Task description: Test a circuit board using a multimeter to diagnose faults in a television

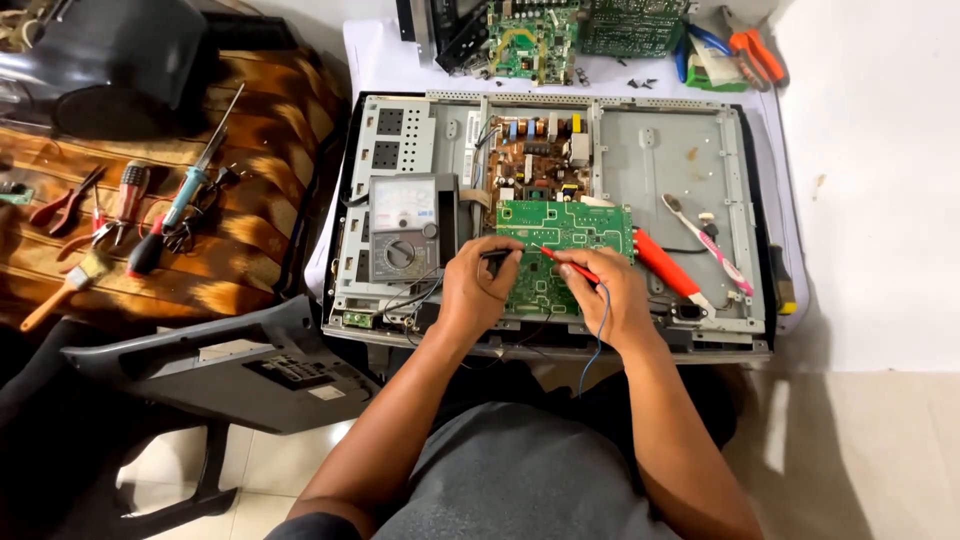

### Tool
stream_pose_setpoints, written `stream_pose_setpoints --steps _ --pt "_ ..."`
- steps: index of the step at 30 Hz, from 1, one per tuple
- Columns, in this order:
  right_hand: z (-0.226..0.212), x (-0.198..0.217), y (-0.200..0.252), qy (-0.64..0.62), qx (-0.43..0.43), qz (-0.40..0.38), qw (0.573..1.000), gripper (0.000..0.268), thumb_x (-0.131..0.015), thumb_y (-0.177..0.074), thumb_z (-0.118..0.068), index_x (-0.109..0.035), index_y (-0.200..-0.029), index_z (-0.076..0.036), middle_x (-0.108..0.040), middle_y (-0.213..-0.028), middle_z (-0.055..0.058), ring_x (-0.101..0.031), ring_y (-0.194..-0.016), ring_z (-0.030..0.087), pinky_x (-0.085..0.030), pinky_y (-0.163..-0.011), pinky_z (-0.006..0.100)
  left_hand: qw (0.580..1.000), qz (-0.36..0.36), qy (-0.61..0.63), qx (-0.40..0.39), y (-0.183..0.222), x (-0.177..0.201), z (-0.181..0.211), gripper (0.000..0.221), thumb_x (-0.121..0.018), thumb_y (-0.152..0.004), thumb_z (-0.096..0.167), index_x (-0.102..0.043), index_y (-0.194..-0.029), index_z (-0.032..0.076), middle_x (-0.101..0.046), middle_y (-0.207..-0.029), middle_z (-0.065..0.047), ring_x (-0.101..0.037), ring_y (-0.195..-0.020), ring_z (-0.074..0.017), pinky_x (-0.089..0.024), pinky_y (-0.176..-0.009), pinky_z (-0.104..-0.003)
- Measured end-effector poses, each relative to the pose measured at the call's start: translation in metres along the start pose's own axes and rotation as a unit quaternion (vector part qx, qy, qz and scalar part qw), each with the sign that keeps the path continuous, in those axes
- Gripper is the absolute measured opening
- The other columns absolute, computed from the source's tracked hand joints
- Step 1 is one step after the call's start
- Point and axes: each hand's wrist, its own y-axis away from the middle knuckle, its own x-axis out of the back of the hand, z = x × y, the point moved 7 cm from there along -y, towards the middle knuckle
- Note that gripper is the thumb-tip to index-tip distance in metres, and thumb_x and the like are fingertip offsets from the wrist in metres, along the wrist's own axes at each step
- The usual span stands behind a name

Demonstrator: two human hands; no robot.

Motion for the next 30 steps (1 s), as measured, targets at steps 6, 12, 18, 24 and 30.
stream_pose_setpoints --steps 6,12,18,24,30 --pt "0.002 0.0 0.003 0.023 0.006 0.007 1.0 0.016 -0.072 -0.096 -0.023 -0.079 -0.111 -0.024 -0.07 -0.087 0.013 -0.069 -0.089 0.037 -0.056 -0.079 0.045 0.999 -0.021 0.022 -0.027 0.003 0.003 0.013 0.017 -0.069 -0.116 0.024 -0.078 -0.129 0.021 -0.074 -0.115 -0.016 -0.079 -0.106 -0.0473 -0.069 -0.087 -0.066" --pt "-0.002 -0.001 0.003 0.017 0.0 -0.002 1.0 0.018 -0.071 -0.096 -0.021 -0.079 -0.113 -0.02 -0.069 -0.09 0.019 -0.067 -0.093 0.044 -0.055 -0.082 0.051 0.999 0.0 0.006 -0.048 0.003 0.0 0.016 0.016 -0.072 -0.112 0.023 -0.078 -0.127 0.017 -0.074 -0.112 -0.021 -0.076 -0.106 -0.0548 -0.068 -0.085 -0.07" --pt "0.0 -0.005 0.006 0.028 0.019 -0.019 0.999 0.017 -0.07 -0.1 -0.016 -0.077 -0.115 -0.015 -0.068 -0.093 0.024 -0.065 -0.096 0.049 -0.052 -0.084 0.054 0.995 0.052 -0.059 -0.066 -0.01 -0.014 -0.019 0.014 -0.083 -0.097 0.03 -0.082 -0.111 0.032 -0.081 -0.102 -0.011 -0.079 -0.104 -0.0391 -0.067 -0.094 -0.053" --pt "0.011 -0.009 0.008 0.023 -0.006 -0.018 1.0 0.018 -0.072 -0.1 -0.019 -0.077 -0.117 -0.02 -0.071 -0.097 0.015 -0.067 -0.102 0.041 -0.052 -0.089 0.05 0.998 -0.001 0.032 -0.054 -0.002 -0.006 -0.002 0.015 -0.07 -0.111 0.026 -0.077 -0.124 0.026 -0.077 -0.101 -0.016 -0.078 -0.1 -0.0503 -0.067 -0.08 -0.064" --pt "0.011 -0.012 0.008 0.005 -0.002 -0.024 1.0 0.017 -0.069 -0.101 -0.017 -0.076 -0.117 -0.017 -0.074 -0.098 0.012 -0.066 -0.105 0.04 -0.052 -0.092 0.049 0.998 0.011 -0.054 -0.028 -0.009 -0.013 -0.018 0.015 -0.079 -0.1 0.04 -0.078 -0.115 0.038 -0.079 -0.099 -0.011 -0.08 -0.099 -0.0414 -0.07 -0.088 -0.055"
